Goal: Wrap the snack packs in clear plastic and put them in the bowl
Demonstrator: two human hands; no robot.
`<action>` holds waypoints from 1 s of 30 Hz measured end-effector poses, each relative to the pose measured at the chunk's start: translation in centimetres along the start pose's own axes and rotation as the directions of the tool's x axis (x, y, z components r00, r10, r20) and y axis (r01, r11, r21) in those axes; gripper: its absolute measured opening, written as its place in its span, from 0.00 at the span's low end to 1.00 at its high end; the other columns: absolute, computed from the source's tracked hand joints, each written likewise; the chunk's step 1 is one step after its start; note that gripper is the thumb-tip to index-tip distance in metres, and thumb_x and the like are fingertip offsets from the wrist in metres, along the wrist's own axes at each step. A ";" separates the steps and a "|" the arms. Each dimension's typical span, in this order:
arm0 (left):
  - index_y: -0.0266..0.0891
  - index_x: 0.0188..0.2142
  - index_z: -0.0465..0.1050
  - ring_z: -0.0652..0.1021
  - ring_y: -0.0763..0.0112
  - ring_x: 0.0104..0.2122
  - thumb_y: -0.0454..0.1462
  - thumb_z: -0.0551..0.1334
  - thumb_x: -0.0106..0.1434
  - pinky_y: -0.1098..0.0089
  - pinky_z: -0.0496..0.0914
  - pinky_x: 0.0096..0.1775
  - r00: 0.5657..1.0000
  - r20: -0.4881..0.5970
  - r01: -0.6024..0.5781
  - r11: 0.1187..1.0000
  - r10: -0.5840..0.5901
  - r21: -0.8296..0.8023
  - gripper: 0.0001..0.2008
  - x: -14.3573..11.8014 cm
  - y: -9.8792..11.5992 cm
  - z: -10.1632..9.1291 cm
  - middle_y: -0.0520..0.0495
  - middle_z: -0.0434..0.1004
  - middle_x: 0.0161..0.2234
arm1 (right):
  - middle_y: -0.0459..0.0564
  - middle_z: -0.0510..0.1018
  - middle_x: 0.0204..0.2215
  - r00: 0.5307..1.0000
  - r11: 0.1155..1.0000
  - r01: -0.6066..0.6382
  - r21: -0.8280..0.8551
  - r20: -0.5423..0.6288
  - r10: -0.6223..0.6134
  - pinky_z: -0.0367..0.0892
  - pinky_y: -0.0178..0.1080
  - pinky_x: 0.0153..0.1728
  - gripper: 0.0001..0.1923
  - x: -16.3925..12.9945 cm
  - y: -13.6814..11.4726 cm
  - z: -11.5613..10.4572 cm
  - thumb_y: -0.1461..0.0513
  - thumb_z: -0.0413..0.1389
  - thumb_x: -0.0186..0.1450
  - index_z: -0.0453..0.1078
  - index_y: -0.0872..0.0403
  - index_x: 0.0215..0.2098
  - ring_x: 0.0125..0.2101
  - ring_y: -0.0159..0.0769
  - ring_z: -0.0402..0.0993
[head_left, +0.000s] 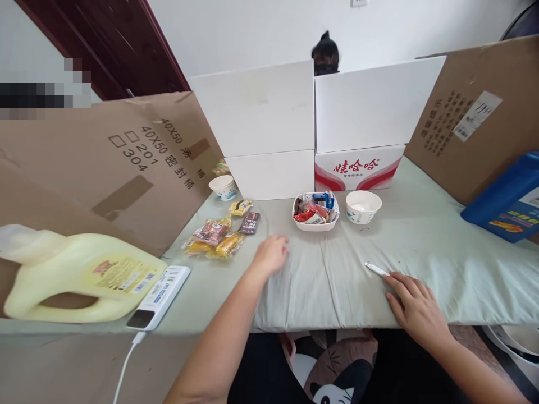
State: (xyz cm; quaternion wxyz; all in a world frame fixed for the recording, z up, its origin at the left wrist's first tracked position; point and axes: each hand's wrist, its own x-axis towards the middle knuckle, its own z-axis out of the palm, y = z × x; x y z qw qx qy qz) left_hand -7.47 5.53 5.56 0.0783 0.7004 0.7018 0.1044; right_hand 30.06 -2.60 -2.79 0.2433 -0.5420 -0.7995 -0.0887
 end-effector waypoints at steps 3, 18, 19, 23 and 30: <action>0.34 0.52 0.69 0.69 0.46 0.57 0.36 0.56 0.64 0.50 0.62 0.56 0.958 -0.105 0.277 0.957 -0.268 0.088 0.18 4.0 -3.3 -2.7 0.30 0.69 0.55 | 0.54 0.73 0.50 1.000 1.000 -0.016 -0.001 0.007 0.016 0.63 0.50 0.49 0.19 0.0 -0.1 0.1 0.55 0.47 0.68 0.67 0.48 0.55 0.49 0.47 0.69; 0.43 0.48 0.70 0.77 0.56 0.46 0.37 0.65 0.55 0.66 0.69 0.44 0.977 0.094 0.184 0.980 -0.190 0.073 0.19 1.9 -0.3 -1.8 0.42 0.74 0.47 | 0.55 0.72 0.51 0.996 0.998 -0.057 -0.005 0.074 0.057 0.62 0.47 0.50 0.18 0.2 -0.7 -0.8 0.57 0.47 0.69 0.67 0.52 0.54 0.50 0.45 0.67; 0.43 0.50 0.69 0.77 0.57 0.44 0.35 0.64 0.56 0.65 0.70 0.43 0.998 0.038 0.057 0.998 -0.058 0.042 0.20 0.4 0.8 -1.3 0.43 0.73 0.48 | 0.55 0.72 0.51 0.995 0.998 -0.060 -0.002 0.078 0.060 0.62 0.47 0.50 0.18 0.2 -0.8 -0.8 0.57 0.47 0.69 0.67 0.52 0.55 0.50 0.45 0.67; 0.43 0.48 0.70 0.76 0.59 0.42 0.30 0.60 0.59 0.60 0.70 0.46 0.923 -0.277 -0.265 0.963 0.269 0.054 0.18 -4.6 5.7 2.2 0.41 0.69 0.50 | 0.54 0.72 0.51 0.996 0.998 -0.065 0.027 0.062 0.063 0.62 0.48 0.50 0.18 0.2 -0.8 -0.8 0.59 0.45 0.69 0.67 0.52 0.54 0.50 0.45 0.66; 0.45 0.56 0.63 0.73 0.56 0.47 0.42 0.70 0.54 0.53 0.68 0.51 0.856 -0.108 -0.518 0.835 0.506 -0.186 0.31 -7.7 7.5 5.5 0.44 0.70 0.47 | 0.55 0.75 0.44 0.995 0.991 -0.088 0.097 0.048 0.083 0.66 0.49 0.46 0.16 0.4 0.0 -1.2 0.64 0.44 0.69 0.69 0.53 0.50 0.44 0.45 0.68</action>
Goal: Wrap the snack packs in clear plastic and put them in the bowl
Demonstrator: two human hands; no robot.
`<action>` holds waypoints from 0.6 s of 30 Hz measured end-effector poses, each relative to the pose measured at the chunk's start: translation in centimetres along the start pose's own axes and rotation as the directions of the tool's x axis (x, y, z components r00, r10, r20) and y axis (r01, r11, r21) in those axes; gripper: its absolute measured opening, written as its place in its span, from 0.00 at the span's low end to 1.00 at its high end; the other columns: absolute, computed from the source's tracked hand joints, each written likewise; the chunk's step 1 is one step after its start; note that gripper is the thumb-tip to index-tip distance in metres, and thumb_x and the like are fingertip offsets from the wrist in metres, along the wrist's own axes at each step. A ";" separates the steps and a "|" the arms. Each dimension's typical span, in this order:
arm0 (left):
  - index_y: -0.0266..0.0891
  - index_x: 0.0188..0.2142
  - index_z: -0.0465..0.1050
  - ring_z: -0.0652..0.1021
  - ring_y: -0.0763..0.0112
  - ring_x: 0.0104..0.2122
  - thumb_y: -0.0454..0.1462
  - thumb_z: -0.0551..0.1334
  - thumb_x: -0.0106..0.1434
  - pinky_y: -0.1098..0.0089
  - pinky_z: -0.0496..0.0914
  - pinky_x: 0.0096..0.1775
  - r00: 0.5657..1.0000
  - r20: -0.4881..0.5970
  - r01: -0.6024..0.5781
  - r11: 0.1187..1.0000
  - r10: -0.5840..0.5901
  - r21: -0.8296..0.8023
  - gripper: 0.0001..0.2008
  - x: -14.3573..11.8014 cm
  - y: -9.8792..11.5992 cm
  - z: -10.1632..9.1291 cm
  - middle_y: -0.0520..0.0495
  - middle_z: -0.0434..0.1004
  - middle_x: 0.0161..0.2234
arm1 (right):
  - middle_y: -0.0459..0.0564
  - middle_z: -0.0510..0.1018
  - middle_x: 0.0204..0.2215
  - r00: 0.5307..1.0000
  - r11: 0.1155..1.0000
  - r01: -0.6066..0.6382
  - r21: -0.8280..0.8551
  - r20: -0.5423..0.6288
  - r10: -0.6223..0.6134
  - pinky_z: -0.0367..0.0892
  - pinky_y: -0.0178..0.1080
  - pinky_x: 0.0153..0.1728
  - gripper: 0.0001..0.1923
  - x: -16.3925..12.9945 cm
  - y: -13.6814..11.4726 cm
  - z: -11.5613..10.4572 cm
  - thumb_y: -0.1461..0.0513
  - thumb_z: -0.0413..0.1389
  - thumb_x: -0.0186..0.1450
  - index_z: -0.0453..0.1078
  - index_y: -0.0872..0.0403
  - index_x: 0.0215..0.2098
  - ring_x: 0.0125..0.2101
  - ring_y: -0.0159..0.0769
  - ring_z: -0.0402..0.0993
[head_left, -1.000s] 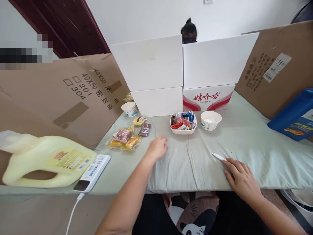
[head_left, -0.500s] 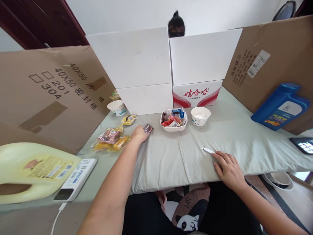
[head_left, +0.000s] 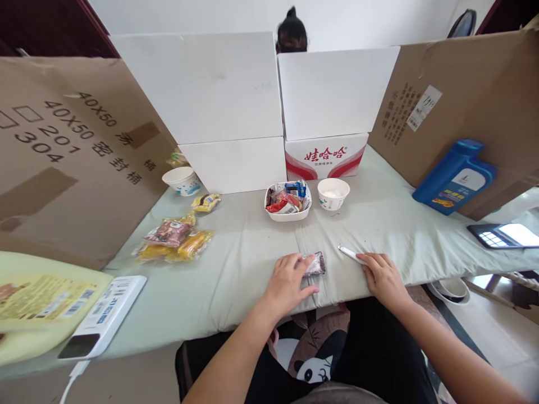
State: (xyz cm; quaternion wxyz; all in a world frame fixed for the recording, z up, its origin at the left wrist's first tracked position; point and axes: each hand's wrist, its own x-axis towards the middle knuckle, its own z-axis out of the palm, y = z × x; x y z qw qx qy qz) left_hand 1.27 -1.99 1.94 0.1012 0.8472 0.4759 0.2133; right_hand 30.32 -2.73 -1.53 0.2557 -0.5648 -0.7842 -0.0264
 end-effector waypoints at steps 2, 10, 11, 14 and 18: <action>0.47 0.58 0.58 0.71 0.56 0.51 0.41 0.71 0.54 0.53 0.66 0.53 0.999 -0.033 0.032 0.993 -0.036 -0.116 0.36 -0.5 -1.0 -0.7 0.44 0.69 0.51 | 0.55 0.76 0.42 1.000 1.000 -0.004 0.023 0.001 0.004 0.67 0.49 0.44 0.16 0.3 -0.2 -0.6 0.65 0.44 0.69 0.70 0.53 0.48 0.42 0.45 0.69; 0.41 0.36 0.64 0.72 0.63 0.42 0.36 0.71 0.50 0.62 0.69 0.43 0.985 -0.034 0.153 0.953 -0.167 -0.263 0.18 -0.8 -2.8 -2.3 0.49 0.69 0.40 | 0.55 0.74 0.45 0.954 0.947 0.253 0.197 0.114 -0.279 0.67 0.46 0.45 0.23 3.6 -7.5 -3.1 0.72 0.45 0.63 0.67 0.53 0.53 0.44 0.43 0.67; 0.41 0.34 0.63 0.72 0.64 0.40 0.36 0.71 0.49 0.63 0.69 0.41 0.986 -0.029 0.154 0.954 -0.167 -0.258 0.18 -0.8 -2.7 -2.2 0.50 0.69 0.38 | 0.55 0.74 0.45 0.932 0.937 0.295 0.188 0.158 -0.326 0.67 0.46 0.44 0.24 4.1 -8.4 -3.0 0.73 0.45 0.62 0.68 0.53 0.53 0.44 0.43 0.66; 0.41 0.33 0.63 0.72 0.65 0.38 0.33 0.71 0.50 0.64 0.69 0.40 0.991 -0.012 0.129 0.963 -0.136 -0.236 0.17 -0.6 -2.3 -1.7 0.51 0.69 0.35 | 0.55 0.75 0.43 0.887 0.922 0.352 0.160 0.259 -0.383 0.66 0.46 0.42 0.24 4.9 -9.1 -2.6 0.74 0.46 0.61 0.69 0.53 0.52 0.42 0.43 0.67; 0.41 0.35 0.66 0.72 0.64 0.40 0.31 0.69 0.51 0.63 0.69 0.42 0.995 -0.026 0.090 0.971 -0.098 -0.223 0.15 -0.6 -2.1 -1.1 0.50 0.71 0.37 | 0.54 0.75 0.44 0.918 0.957 0.265 0.116 0.274 -0.287 0.65 0.44 0.44 0.25 4.6 -4.7 -2.5 0.74 0.45 0.61 0.70 0.53 0.51 0.43 0.42 0.67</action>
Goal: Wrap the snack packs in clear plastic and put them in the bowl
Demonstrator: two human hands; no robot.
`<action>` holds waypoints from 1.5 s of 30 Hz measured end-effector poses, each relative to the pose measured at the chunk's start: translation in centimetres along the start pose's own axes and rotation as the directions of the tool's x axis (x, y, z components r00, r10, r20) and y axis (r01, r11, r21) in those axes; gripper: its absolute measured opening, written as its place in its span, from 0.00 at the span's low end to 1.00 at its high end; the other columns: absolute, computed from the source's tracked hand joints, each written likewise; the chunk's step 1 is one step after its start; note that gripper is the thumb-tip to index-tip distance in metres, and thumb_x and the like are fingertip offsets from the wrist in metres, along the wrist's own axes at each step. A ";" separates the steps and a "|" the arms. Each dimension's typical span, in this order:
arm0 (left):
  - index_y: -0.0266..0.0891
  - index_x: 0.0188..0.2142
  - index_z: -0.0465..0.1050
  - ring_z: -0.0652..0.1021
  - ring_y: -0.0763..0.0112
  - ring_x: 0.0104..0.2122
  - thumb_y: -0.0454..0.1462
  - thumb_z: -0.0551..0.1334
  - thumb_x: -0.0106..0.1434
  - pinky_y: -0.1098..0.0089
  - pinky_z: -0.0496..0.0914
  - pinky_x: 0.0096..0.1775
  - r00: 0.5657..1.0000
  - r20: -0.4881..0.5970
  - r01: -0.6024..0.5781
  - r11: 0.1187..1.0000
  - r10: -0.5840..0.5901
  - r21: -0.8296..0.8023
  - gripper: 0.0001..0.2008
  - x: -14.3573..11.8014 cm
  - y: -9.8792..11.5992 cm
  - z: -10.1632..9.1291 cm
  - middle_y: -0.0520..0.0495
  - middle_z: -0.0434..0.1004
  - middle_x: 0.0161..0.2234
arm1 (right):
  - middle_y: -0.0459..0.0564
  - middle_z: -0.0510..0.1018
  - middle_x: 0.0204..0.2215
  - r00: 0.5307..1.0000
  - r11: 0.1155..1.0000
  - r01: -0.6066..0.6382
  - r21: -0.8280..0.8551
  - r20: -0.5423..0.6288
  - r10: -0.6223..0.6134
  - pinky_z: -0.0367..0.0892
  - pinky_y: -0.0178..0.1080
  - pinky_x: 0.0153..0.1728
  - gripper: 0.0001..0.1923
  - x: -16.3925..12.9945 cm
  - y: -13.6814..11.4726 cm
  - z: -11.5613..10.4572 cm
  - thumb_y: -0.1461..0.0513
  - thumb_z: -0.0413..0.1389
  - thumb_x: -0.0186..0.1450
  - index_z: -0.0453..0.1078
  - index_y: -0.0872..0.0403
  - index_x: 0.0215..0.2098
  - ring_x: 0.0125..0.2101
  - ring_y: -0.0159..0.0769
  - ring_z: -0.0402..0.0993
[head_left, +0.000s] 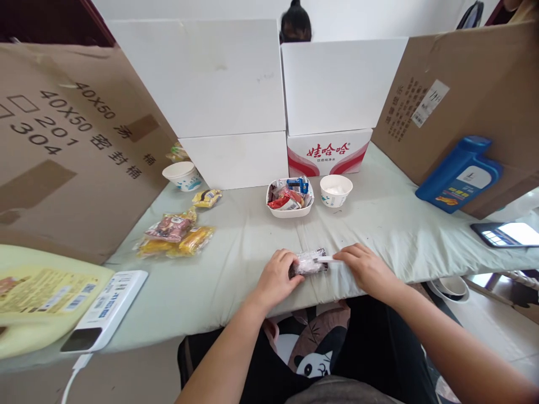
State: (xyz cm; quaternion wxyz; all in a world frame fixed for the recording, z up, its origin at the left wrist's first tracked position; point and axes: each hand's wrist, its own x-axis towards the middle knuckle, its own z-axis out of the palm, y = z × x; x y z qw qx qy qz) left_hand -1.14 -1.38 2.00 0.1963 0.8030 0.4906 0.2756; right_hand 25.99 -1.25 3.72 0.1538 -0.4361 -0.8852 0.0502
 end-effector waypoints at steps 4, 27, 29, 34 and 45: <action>0.42 0.48 0.67 0.73 0.61 0.45 0.36 0.70 0.52 0.61 0.70 0.46 0.996 -0.084 0.023 0.999 -0.025 -0.030 0.24 0.0 0.1 0.5 0.45 0.72 0.47 | 0.54 0.77 0.42 0.974 0.969 -0.219 -0.115 -0.091 0.209 0.66 0.44 0.41 0.22 -2.8 4.7 0.3 0.73 0.45 0.62 0.72 0.52 0.48 0.43 0.44 0.69; 0.40 0.38 0.70 0.72 0.58 0.42 0.29 0.56 0.57 0.57 0.67 0.45 0.871 -0.475 0.239 0.954 -0.127 0.183 0.10 -0.4 -1.3 -2.6 0.42 0.72 0.38 | 0.51 0.73 0.39 0.897 0.892 -0.166 0.421 -0.312 0.314 0.70 0.43 0.41 0.13 0.0 -1.1 2.7 0.68 0.47 0.62 0.67 0.52 0.41 0.40 0.39 0.72; 0.39 0.39 0.71 0.72 0.58 0.43 0.30 0.56 0.61 0.57 0.67 0.46 0.883 -0.466 0.087 0.961 0.048 0.263 0.09 -0.5 0.1 -1.8 0.41 0.73 0.40 | 0.52 0.73 0.42 0.861 0.895 -0.211 0.393 -0.359 0.361 0.69 0.47 0.46 0.16 -0.5 -0.9 2.4 0.70 0.46 0.58 0.66 0.51 0.42 0.44 0.41 0.71; 0.39 0.45 0.72 0.72 0.57 0.43 0.35 0.59 0.64 0.55 0.65 0.46 0.972 -0.159 -0.105 0.922 0.175 0.373 0.10 -0.6 2.0 -0.2 0.43 0.77 0.39 | 0.54 0.72 0.46 0.798 0.950 -0.107 0.293 -0.545 0.258 0.64 0.52 0.52 0.20 -0.1 -2.8 0.6 0.72 0.44 0.60 0.67 0.51 0.46 0.50 0.44 0.68; 0.39 0.29 0.70 0.74 0.60 0.36 0.30 0.60 0.61 0.60 0.69 0.38 0.960 0.205 -0.260 0.873 0.189 0.413 0.05 -4.3 6.1 -0.1 0.46 0.74 0.32 | 0.52 0.75 0.36 0.990 0.986 0.110 0.122 0.070 -0.119 0.67 0.42 0.40 0.11 -0.8 -5.7 0.1 0.64 0.50 0.68 0.70 0.54 0.46 0.38 0.39 0.69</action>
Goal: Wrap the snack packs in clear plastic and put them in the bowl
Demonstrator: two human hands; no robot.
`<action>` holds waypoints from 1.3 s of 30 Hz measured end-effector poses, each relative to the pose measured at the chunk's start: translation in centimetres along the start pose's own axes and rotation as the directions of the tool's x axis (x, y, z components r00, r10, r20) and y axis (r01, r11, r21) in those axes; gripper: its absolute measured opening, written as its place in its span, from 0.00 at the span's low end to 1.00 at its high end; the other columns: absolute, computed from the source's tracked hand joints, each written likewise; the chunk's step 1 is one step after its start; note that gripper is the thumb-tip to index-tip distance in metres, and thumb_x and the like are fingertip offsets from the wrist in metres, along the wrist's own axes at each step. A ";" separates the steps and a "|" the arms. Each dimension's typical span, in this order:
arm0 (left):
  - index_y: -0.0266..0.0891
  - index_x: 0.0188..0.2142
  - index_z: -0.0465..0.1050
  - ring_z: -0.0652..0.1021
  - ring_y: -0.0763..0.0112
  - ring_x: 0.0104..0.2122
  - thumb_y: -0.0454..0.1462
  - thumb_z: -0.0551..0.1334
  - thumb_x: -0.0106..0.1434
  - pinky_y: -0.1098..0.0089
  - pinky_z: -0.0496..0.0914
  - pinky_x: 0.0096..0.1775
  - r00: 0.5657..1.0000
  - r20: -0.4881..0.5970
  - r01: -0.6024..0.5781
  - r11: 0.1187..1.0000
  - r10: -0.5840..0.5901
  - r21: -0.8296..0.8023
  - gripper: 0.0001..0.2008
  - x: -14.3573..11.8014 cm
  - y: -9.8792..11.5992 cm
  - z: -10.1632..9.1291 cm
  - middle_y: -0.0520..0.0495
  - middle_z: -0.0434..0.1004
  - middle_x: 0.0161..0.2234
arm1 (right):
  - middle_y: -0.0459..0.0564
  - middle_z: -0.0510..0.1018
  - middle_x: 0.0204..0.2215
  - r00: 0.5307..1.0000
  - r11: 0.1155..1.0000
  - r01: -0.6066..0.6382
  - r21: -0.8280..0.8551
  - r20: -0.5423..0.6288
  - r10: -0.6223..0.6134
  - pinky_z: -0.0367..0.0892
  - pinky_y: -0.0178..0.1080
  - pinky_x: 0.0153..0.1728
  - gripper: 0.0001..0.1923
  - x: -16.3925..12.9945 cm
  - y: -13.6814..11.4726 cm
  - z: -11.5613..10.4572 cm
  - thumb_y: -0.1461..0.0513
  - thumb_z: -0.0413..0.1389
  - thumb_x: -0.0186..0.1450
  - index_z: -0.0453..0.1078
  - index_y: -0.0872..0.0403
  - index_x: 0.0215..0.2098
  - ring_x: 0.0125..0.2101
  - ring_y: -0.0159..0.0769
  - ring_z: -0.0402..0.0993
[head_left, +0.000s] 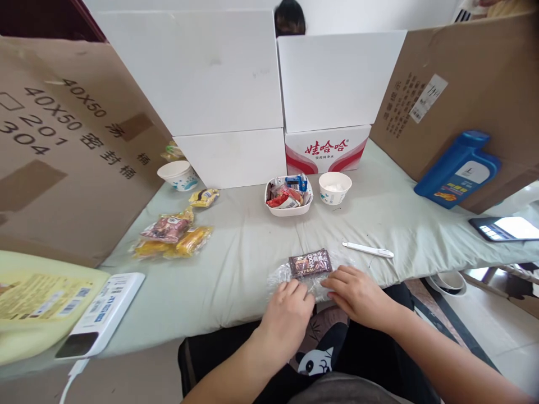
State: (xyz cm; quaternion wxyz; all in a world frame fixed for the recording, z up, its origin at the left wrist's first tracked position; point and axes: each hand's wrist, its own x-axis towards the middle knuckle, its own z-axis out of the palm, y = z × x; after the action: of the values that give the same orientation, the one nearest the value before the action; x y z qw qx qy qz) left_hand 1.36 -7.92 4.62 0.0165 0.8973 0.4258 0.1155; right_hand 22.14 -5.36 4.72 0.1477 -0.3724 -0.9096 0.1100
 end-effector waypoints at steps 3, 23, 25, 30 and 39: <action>0.40 0.31 0.71 0.75 0.61 0.33 0.29 0.58 0.62 0.62 0.70 0.35 0.994 0.110 0.019 1.000 -0.017 -0.013 0.07 -0.4 0.6 0.2 0.47 0.74 0.31 | 0.50 0.74 0.32 0.995 0.999 -0.044 -0.011 0.087 0.044 0.66 0.39 0.37 0.10 -1.4 -0.2 0.5 0.65 0.47 0.69 0.71 0.54 0.42 0.35 0.37 0.69; 0.41 0.41 0.74 0.76 0.56 0.47 0.32 0.58 0.64 0.57 0.72 0.48 0.943 -0.255 0.187 0.975 -0.212 -0.118 0.09 1.6 -4.3 1.4 0.41 0.77 0.44 | 0.58 0.72 0.53 0.961 0.960 -0.217 -0.179 -0.214 0.178 0.66 0.52 0.50 0.19 3.1 2.6 0.3 0.62 0.50 0.68 0.64 0.54 0.57 0.52 0.49 0.67; 0.42 0.49 0.72 0.64 0.43 0.60 0.35 0.65 0.58 0.45 0.64 0.55 0.936 -0.225 0.263 0.962 -0.272 -0.069 0.17 1.7 -4.7 1.3 0.37 0.68 0.57 | 0.61 0.69 0.56 0.957 0.952 -0.229 -0.201 -0.228 0.181 0.62 0.56 0.53 0.18 3.6 2.6 0.3 0.60 0.52 0.68 0.66 0.55 0.55 0.57 0.52 0.62; 0.40 0.47 0.71 0.70 0.49 0.54 0.33 0.61 0.61 0.50 0.67 0.53 0.904 -0.289 0.294 0.949 -0.315 -0.114 0.13 1.7 -4.9 0.9 0.37 0.72 0.51 | 0.57 0.74 0.49 0.991 0.991 -0.069 -0.114 -0.126 0.055 0.64 0.50 0.51 0.17 4.2 1.5 0.7 0.60 0.55 0.66 0.68 0.54 0.52 0.50 0.46 0.67; 0.42 0.63 0.54 0.69 0.45 0.55 0.44 0.74 0.46 0.52 0.68 0.50 0.910 -0.064 0.398 0.905 -0.410 -0.151 0.48 1.4 -6.0 3.0 0.33 0.57 0.63 | 0.57 0.74 0.49 0.999 0.991 0.035 -0.132 -0.032 -0.039 0.65 0.47 0.50 0.23 6.7 2.9 1.7 0.62 0.57 0.63 0.64 0.57 0.57 0.48 0.44 0.68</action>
State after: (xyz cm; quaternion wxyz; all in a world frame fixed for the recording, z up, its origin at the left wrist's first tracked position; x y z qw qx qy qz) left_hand -1.70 -2.82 1.17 0.0802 0.7800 0.5940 0.1801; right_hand 18.92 1.28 3.48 0.1404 -0.3663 -0.9189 0.0406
